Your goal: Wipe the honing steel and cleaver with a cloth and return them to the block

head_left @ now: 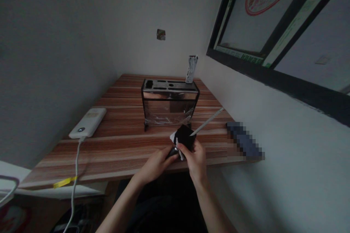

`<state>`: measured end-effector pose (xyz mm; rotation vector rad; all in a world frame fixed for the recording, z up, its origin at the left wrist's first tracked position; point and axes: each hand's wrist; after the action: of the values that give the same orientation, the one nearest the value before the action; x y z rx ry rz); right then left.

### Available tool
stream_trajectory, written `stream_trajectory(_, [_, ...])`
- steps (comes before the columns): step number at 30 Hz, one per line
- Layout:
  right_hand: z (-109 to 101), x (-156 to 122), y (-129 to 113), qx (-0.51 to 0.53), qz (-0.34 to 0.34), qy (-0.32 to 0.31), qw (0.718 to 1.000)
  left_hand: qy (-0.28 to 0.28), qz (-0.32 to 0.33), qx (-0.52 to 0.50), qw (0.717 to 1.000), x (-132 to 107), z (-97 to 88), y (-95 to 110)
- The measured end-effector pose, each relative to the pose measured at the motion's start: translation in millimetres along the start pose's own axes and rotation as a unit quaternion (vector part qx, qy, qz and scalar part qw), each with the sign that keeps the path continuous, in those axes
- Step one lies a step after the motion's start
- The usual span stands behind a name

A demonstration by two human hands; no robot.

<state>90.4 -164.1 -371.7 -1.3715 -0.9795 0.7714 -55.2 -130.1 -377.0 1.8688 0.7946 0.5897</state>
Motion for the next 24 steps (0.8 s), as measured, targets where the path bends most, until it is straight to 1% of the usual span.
stream_trajectory(6, [-5, 5, -4, -0.007, -0.004, 0.007, 1.000, 0.013, -0.010, 0.009, 1.000, 0, 1.6, 5])
stream_trajectory(11, [-16, 15, -10, -0.020, -0.019, 0.037, 0.999, 0.007, -0.009, 0.015, 1.000, 0, 1.5, 6])
stream_trajectory(17, [-35, 32, -23, -0.023, -0.049, 0.078, 0.995, 0.008, -0.001, 0.031, 0.999, -1, 1.0, 3])
stream_trajectory(24, [-56, 54, -41, -0.010, -0.115, 0.137, 0.984, 0.001, -0.005, 0.025, 1.000, -2, 0.3, 5])
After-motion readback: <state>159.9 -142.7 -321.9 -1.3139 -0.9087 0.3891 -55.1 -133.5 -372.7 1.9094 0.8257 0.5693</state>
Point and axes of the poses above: each hand's wrist, its own x-axis towards the middle knuckle, its own z-axis out of the palm, y = z × x, and after that the axes turned 13 degrees about -x, right-handed
